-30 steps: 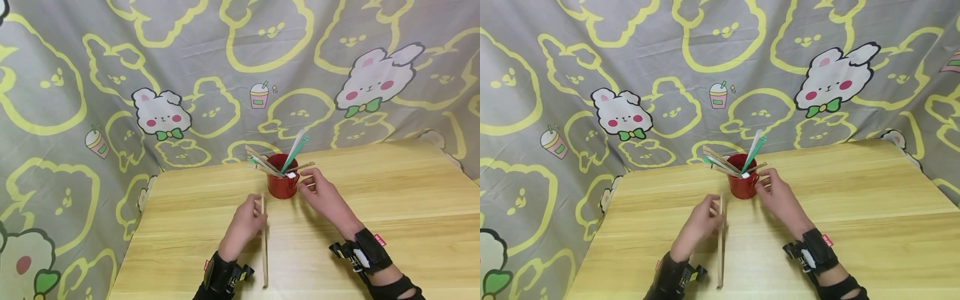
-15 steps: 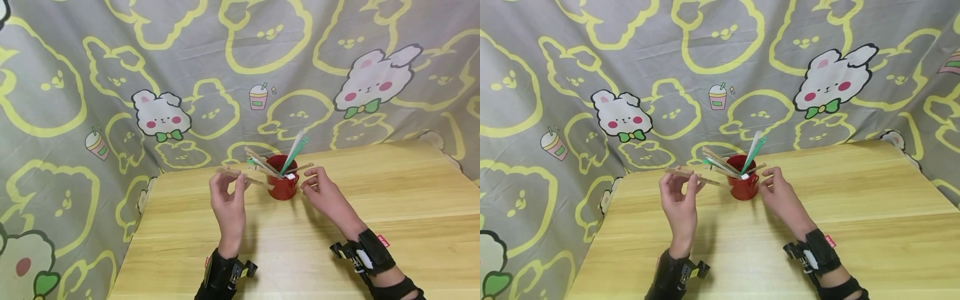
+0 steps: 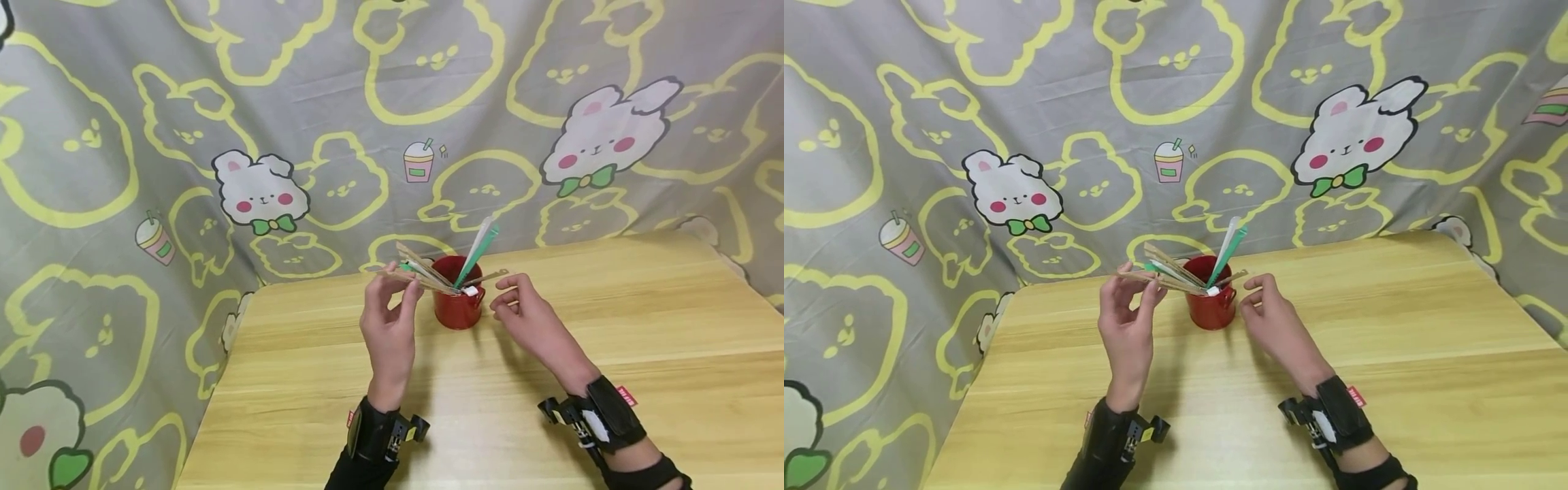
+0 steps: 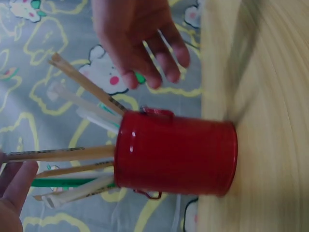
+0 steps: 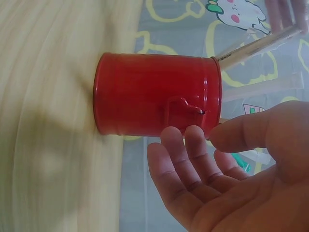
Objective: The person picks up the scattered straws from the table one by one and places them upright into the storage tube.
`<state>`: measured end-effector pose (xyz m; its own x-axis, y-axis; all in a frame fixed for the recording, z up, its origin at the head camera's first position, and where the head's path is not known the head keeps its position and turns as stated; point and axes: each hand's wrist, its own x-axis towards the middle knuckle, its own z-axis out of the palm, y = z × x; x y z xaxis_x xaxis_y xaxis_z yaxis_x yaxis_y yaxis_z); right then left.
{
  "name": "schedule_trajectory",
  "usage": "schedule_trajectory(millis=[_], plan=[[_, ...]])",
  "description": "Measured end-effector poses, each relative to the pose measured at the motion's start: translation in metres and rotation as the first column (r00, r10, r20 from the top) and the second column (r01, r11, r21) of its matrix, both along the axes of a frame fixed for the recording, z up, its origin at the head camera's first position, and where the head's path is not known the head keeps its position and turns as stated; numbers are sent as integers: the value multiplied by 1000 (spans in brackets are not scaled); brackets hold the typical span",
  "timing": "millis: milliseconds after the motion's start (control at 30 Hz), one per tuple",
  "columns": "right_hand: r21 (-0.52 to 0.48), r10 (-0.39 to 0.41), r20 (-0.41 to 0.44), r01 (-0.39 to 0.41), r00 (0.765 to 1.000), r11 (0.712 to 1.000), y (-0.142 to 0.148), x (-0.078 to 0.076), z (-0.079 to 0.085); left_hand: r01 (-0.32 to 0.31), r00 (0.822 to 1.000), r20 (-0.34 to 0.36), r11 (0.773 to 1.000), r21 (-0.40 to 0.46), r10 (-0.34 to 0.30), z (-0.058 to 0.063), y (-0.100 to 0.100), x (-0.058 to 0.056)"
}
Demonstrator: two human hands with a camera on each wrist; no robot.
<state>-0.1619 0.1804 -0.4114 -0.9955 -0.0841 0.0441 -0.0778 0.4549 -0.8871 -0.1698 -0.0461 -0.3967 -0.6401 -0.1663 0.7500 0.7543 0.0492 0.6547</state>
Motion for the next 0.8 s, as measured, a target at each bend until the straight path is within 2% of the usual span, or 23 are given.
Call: schedule_trajectory(millis=[100,333,500,600,800], plan=[[5,0,-5,0,1000,1000,-1,-1,1,-46,998,37,995,-92,50,-3,-2,-2],[40,2,2,-2,1000,999,-3,-2,1,25,995,101,991,-131,-12,-12,2,-6],[43,11,1,-11,1000,999,-4,-3,0,16,991,130,982,-187,9,-22,7,-11],[38,18,2,-18,1000,999,-4,-3,-1,-5,986,157,966,-259,47,-26,8,-13],[45,15,35,-17,999,999,-5,-3,0,-16,975,198,915,-403,105,-31,4,-16]])
